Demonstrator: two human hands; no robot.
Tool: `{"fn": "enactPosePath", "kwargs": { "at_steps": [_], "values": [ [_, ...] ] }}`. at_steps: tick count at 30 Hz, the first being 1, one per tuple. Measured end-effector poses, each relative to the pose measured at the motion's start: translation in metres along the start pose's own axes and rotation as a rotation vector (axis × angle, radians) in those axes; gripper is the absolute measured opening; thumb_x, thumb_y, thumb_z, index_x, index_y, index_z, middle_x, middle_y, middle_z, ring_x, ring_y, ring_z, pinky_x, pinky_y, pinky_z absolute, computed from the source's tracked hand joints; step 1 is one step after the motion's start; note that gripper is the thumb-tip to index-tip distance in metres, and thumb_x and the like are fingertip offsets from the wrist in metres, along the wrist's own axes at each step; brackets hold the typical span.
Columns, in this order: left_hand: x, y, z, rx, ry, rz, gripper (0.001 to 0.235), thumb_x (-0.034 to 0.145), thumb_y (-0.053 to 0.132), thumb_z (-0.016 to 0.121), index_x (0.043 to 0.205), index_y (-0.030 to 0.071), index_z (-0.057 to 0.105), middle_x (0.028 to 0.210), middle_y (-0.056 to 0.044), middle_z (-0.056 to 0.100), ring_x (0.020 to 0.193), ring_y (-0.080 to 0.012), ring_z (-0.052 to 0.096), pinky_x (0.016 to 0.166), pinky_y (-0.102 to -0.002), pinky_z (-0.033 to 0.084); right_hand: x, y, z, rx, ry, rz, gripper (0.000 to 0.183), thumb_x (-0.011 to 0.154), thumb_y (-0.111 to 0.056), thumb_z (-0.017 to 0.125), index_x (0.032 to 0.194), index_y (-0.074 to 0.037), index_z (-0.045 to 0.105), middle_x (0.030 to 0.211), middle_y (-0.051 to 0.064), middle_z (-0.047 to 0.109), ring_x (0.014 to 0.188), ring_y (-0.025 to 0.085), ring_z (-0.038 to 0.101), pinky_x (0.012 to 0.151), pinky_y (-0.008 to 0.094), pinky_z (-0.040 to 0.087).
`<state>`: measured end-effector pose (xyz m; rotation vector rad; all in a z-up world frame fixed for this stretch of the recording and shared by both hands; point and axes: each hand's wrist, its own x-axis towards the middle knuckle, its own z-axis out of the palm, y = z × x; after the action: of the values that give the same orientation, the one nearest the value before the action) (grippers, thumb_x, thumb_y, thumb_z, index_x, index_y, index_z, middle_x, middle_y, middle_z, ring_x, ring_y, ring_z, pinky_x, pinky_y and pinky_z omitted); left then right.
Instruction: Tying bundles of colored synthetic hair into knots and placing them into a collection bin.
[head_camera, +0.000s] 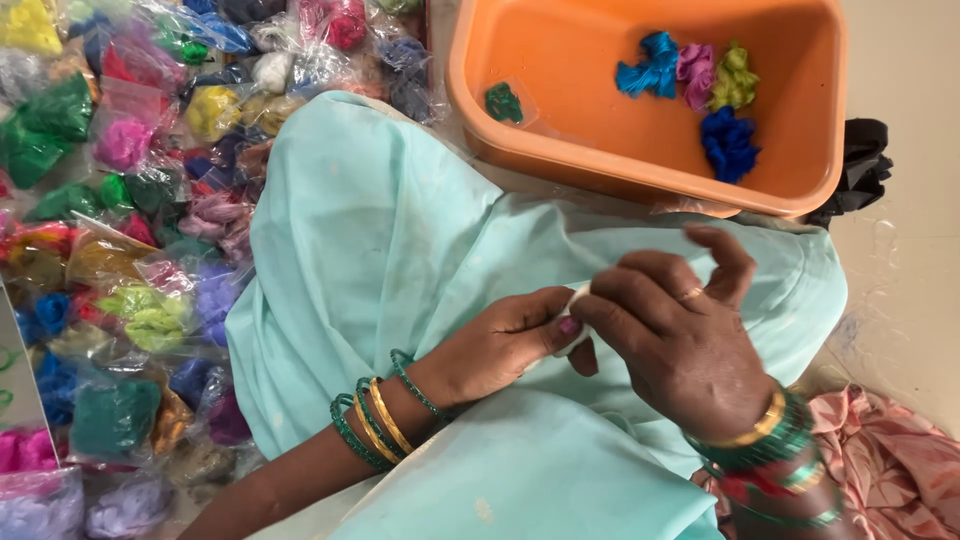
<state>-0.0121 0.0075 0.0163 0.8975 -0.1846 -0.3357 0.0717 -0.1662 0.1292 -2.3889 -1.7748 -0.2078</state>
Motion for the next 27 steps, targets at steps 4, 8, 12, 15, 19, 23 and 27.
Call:
{"fn": "enactPosePath", "kwargs": {
  "at_steps": [4,8,12,15,19,23,27],
  "values": [
    [-0.002,0.015,0.006,0.122,0.052,-0.073,0.033,0.108,0.024,0.057,0.126,-0.003,0.061,0.098,-0.006,0.071,0.096,-0.0138,0.066,0.094,-0.031,0.052,0.004,-0.003,0.022,-0.092,0.296,0.034,0.025,0.075,-0.018,0.074,0.099,-0.023,0.074,0.121,0.006,0.063,0.113,0.031,0.057,0.103,0.054,0.034],
    [-0.002,-0.004,0.0,0.244,0.017,-0.139,0.03,0.104,0.025,0.061,0.117,-0.002,0.066,0.09,-0.005,0.073,0.088,-0.0137,0.068,0.086,-0.031,0.053,-0.01,-0.001,0.056,0.391,0.154,0.314,0.032,0.076,-0.003,0.073,0.106,-0.013,0.073,0.115,0.012,0.06,0.097,0.024,0.061,0.084,0.032,0.049],
    [-0.003,-0.011,-0.01,-0.061,0.051,-0.149,0.029,0.108,0.029,0.058,0.117,0.002,0.065,0.09,-0.004,0.069,0.088,-0.0147,0.067,0.083,-0.029,0.053,-0.024,-0.004,0.068,0.716,0.31,0.632,0.016,0.097,0.001,0.065,0.11,-0.006,0.062,0.109,0.007,0.06,0.091,0.016,0.067,0.082,0.025,0.056],
    [-0.002,-0.009,-0.01,-0.26,0.117,-0.251,0.03,0.107,0.033,0.056,0.113,0.004,0.064,0.09,-0.004,0.07,0.087,-0.0148,0.068,0.064,-0.024,0.042,-0.03,-0.007,0.061,1.144,0.264,0.621,0.022,0.099,0.006,0.048,0.117,0.001,0.059,0.122,0.01,0.064,0.109,0.016,0.061,0.097,0.03,0.05],
    [-0.002,-0.016,-0.014,-0.401,0.091,-0.236,0.028,0.105,0.033,0.058,0.112,0.006,0.063,0.095,-0.003,0.07,0.088,-0.0157,0.069,0.068,-0.025,0.046,-0.035,-0.016,0.059,1.63,0.178,0.735,0.046,0.095,0.008,0.056,0.139,0.0,0.048,0.107,0.011,0.064,0.09,0.018,0.066,0.081,0.034,0.056],
    [-0.004,-0.016,-0.017,-0.186,0.088,-0.266,0.034,0.105,0.035,0.06,0.121,0.006,0.067,0.095,-0.003,0.069,0.087,-0.0098,0.063,0.067,-0.023,0.043,-0.04,-0.019,0.064,1.368,0.149,0.687,0.06,0.093,0.008,0.059,0.149,-0.006,0.043,0.107,0.008,0.06,0.096,0.014,0.064,0.09,0.029,0.054],
    [-0.001,-0.018,-0.016,-0.082,0.124,-0.356,0.037,0.105,0.035,0.061,0.119,0.001,0.067,0.095,-0.002,0.067,0.077,-0.0121,0.053,0.061,-0.027,0.04,-0.028,-0.028,0.057,0.78,-0.031,0.651,0.06,0.079,0.009,0.063,0.135,-0.012,0.065,0.1,0.009,0.059,0.075,0.016,0.069,0.067,0.031,0.058]
  ]
}}
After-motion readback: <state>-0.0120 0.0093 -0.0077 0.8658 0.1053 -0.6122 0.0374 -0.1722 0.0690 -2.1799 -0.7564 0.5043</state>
